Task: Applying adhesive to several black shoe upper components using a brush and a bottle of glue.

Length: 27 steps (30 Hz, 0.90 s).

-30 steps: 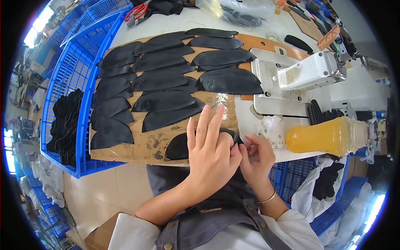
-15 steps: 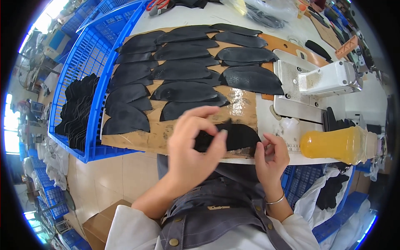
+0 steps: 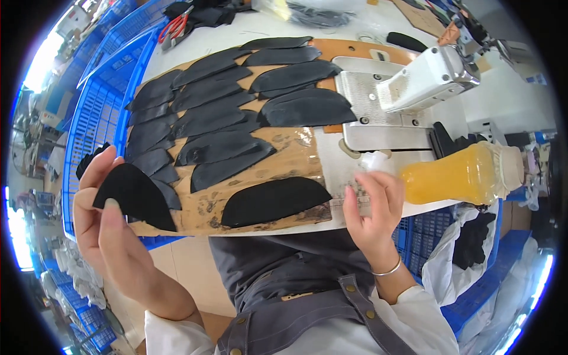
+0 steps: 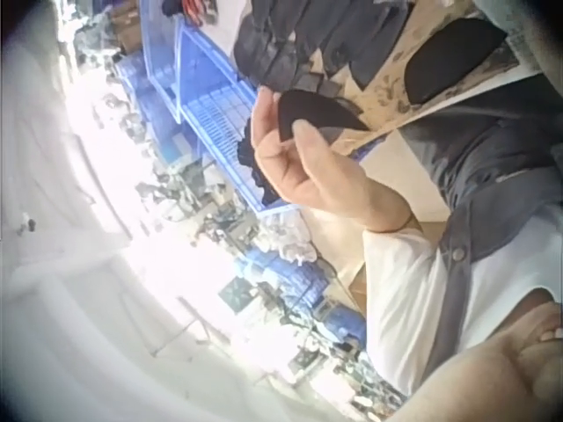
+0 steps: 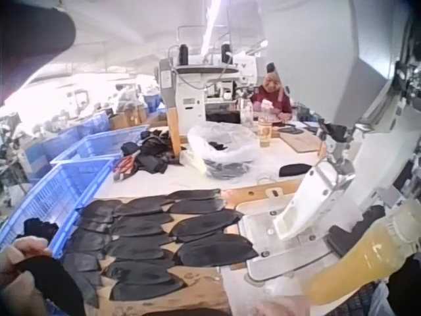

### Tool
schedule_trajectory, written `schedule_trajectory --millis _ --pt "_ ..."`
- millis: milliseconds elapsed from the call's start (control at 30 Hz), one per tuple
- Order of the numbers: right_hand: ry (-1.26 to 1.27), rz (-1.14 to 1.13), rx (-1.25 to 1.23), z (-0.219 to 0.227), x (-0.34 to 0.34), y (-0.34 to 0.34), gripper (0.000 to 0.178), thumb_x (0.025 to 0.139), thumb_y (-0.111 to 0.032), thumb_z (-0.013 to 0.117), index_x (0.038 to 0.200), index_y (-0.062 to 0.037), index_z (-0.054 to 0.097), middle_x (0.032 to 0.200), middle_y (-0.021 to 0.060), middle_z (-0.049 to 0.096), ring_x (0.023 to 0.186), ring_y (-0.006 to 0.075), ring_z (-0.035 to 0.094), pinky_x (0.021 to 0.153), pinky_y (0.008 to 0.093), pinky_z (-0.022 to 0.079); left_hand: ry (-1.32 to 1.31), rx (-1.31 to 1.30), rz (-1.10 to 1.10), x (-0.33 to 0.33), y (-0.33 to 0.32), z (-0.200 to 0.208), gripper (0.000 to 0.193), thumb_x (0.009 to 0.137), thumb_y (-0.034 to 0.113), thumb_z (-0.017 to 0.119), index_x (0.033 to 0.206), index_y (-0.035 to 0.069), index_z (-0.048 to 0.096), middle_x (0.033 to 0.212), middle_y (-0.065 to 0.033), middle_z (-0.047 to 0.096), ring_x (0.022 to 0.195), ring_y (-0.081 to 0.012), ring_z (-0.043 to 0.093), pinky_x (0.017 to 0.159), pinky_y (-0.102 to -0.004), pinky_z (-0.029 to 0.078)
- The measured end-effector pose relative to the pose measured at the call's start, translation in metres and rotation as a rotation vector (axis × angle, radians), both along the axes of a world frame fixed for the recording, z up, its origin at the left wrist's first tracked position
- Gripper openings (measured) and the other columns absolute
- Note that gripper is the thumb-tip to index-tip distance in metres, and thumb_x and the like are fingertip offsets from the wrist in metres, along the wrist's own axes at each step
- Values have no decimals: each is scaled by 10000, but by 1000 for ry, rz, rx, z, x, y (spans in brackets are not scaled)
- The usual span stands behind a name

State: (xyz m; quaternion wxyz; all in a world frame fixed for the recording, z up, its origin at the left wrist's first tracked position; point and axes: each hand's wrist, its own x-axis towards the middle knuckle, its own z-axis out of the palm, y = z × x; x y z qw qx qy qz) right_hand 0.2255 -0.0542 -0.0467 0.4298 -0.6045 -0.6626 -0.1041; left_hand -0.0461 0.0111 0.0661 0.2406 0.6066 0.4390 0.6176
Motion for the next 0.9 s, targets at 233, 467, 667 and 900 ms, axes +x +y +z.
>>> schedule_trajectory --millis 233,467,667,900 --pt "-273 -142 -298 2 19 2 409 696 -15 623 1097 0 549 1201 180 485 1072 346 491 865 394 429 -32 -5 -172 36 16 10 53 767 18 518 809 -16 514 1158 -221 548 1065 -234 514 969 -332 351" --pt "46 75 3 43 46 -65 415 712 -67 661 1105 2 547 1007 147 603 850 330 587 790 392 474 36 -77 -317 67 40 2 122 786 10 561 733 34 454 1106 -171 587 1035 -213 521 959 -333 356" --pt "221 -613 437 71 190 -100 271 821 -35 611 1082 29 572 1137 117 534 1027 189 532 893 286 419 92 -91 -340 90 47 -7 112 792 9 560 745 41 464 1115 -158 583 1054 -197 520 955 -332 366" --pt "211 -1040 216 -16 401 -129 351 753 -284 709 1003 -43 656 948 109 649 885 206 594 811 312 450 63 -106 -403 99 55 -12 99 805 -6 541 755 35 466 1109 -154 581 1056 -193 519 946 -316 371"
